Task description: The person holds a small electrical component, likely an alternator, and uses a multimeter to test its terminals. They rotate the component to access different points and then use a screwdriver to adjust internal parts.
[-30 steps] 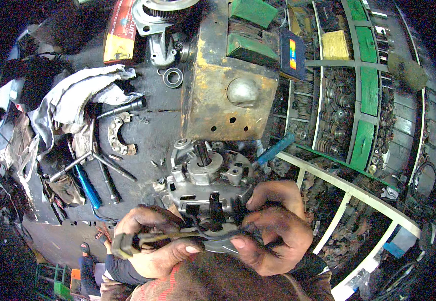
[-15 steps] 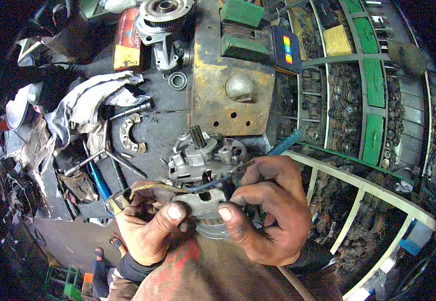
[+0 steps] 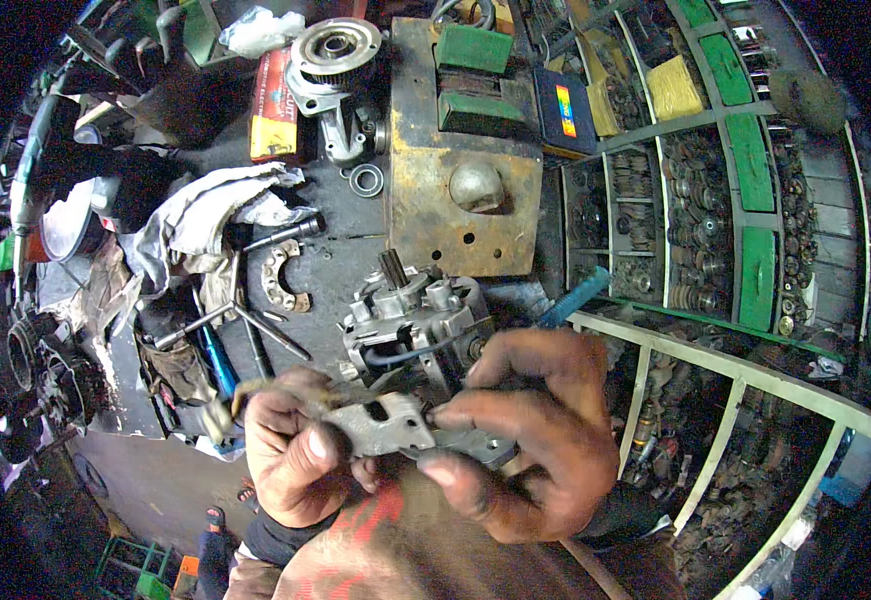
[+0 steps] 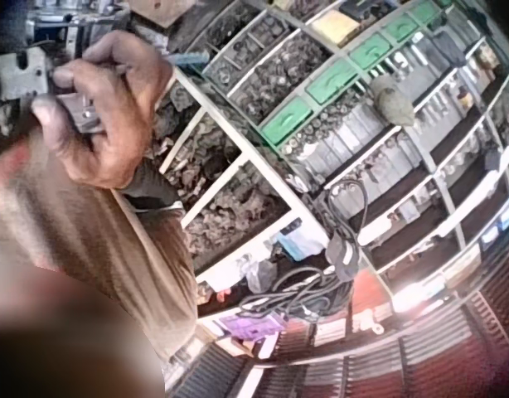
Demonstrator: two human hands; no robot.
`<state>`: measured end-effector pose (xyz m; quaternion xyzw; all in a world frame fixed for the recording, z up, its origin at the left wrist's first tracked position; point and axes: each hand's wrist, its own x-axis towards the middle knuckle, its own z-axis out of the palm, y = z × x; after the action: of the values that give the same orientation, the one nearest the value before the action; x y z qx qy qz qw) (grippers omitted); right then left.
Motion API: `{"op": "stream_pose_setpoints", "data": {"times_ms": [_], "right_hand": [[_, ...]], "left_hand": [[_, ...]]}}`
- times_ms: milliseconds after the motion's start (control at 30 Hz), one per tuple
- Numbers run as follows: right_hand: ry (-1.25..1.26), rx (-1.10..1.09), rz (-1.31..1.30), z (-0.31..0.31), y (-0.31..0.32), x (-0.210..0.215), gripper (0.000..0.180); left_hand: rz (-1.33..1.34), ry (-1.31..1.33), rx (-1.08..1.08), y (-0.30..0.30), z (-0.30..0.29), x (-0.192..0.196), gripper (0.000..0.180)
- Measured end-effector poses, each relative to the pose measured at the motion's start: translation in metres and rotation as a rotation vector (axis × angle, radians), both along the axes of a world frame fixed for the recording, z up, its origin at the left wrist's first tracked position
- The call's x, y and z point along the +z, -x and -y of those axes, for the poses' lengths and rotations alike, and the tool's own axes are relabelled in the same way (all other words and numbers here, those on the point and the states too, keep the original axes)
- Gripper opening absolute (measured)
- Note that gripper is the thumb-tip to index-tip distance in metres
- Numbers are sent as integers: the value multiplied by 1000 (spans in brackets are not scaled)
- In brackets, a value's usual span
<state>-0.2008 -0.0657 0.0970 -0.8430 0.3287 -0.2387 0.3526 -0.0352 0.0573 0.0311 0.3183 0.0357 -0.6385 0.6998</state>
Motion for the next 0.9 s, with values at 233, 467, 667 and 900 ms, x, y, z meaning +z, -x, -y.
{"op": "stream_pose_setpoints", "data": {"times_ms": [233, 467, 667, 900], "right_hand": [[33, 200, 99, -29, 23, -10, 73], [-160, 26, 211, -43, 23, -7, 80], [-4, 5, 141, -24, 17, 9, 54], [221, 414, -149, 15, 1, 39, 52]], "left_hand": [[196, 106, -71, 29, -34, -19, 28], [884, 262, 326, 69, -15, -19, 24], [1111, 323, 335, 77, -2, -14, 32], [1154, 142, 224, 42, -26, -13, 21]]}}
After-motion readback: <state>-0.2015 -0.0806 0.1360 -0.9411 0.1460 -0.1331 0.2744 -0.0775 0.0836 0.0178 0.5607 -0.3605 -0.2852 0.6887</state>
